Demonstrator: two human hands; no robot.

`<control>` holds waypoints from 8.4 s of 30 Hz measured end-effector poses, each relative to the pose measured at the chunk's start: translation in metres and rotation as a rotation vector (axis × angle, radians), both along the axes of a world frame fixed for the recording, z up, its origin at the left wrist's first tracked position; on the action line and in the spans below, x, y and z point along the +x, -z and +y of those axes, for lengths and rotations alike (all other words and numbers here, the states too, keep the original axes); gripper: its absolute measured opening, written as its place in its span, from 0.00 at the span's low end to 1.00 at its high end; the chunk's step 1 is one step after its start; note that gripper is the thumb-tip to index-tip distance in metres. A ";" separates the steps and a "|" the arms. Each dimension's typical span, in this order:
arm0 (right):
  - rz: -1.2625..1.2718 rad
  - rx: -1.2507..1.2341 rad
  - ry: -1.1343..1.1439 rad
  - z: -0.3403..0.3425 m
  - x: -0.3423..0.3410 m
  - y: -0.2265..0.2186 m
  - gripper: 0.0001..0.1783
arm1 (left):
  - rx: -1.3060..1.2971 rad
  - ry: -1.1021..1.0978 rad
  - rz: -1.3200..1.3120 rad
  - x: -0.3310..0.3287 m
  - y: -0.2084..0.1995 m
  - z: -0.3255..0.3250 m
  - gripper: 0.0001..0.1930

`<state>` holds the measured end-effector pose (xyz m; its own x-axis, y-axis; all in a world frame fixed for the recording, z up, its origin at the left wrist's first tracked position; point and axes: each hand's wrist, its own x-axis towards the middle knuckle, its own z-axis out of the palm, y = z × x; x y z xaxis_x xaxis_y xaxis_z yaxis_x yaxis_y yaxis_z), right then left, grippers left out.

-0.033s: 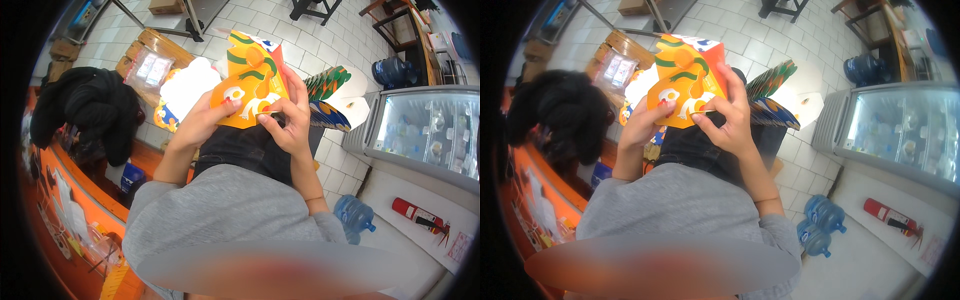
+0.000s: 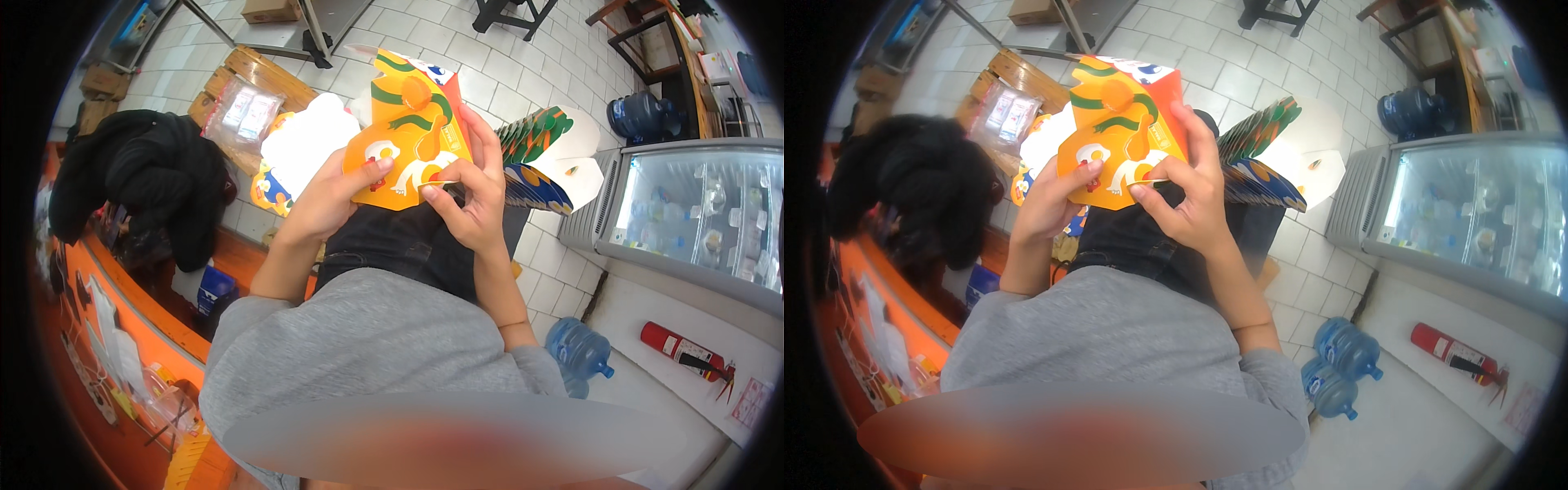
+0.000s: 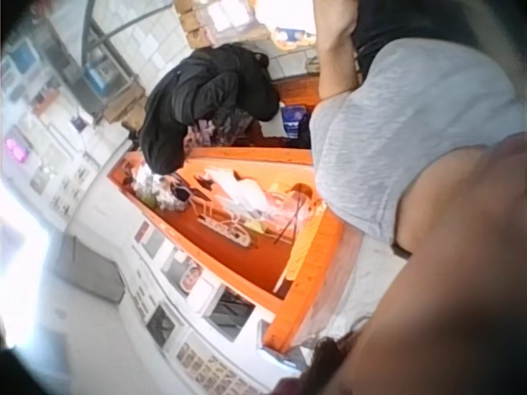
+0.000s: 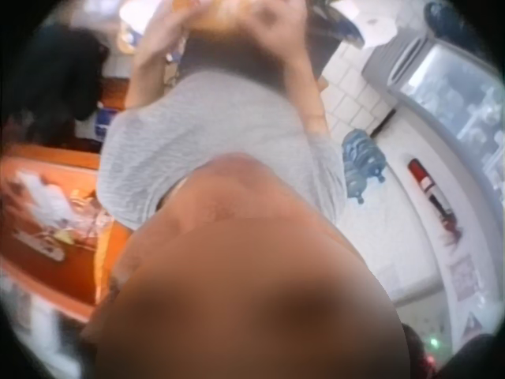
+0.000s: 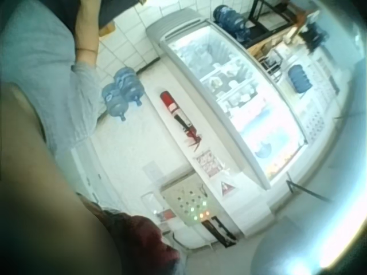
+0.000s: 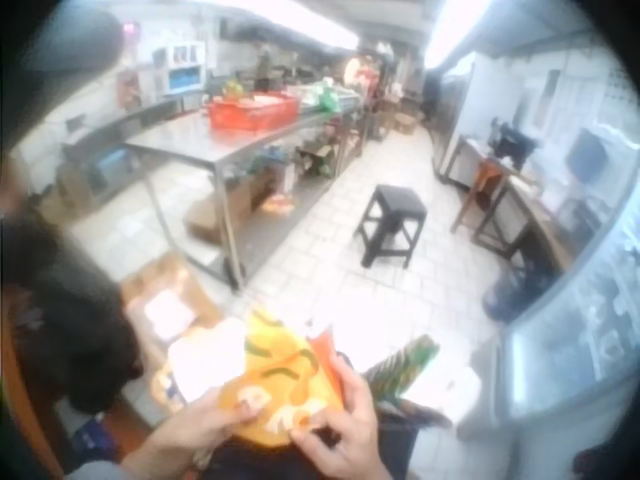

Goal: The person assembles small, colorful paper boxes by folding flat pieces into three-dimensional containers. They repeatedly pick up flat paper sheets, fold the sides, and tuck the flaps to form the box shape, then place the finished boxes into a stack.

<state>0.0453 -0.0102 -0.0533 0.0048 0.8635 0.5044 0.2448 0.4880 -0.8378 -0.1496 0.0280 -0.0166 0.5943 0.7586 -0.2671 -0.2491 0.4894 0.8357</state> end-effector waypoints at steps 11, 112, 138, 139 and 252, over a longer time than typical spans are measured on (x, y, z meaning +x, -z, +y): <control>0.245 0.146 0.171 0.004 -0.005 0.016 0.09 | -0.106 0.055 -0.202 0.016 0.017 -0.002 0.18; 0.551 -0.536 -0.444 -0.033 0.017 0.020 0.28 | 0.340 0.264 0.088 -0.003 0.045 -0.001 0.16; 0.621 -0.167 0.098 -0.103 0.093 -0.057 0.63 | 1.543 1.196 -1.295 -0.003 -0.131 -0.014 0.06; 0.585 -0.103 0.143 -0.103 0.098 -0.054 0.62 | 1.533 1.320 -1.271 -0.005 -0.140 -0.016 0.06; 0.254 0.177 0.964 -0.059 0.115 -0.062 0.42 | 1.032 0.348 -0.237 0.217 0.068 0.064 0.62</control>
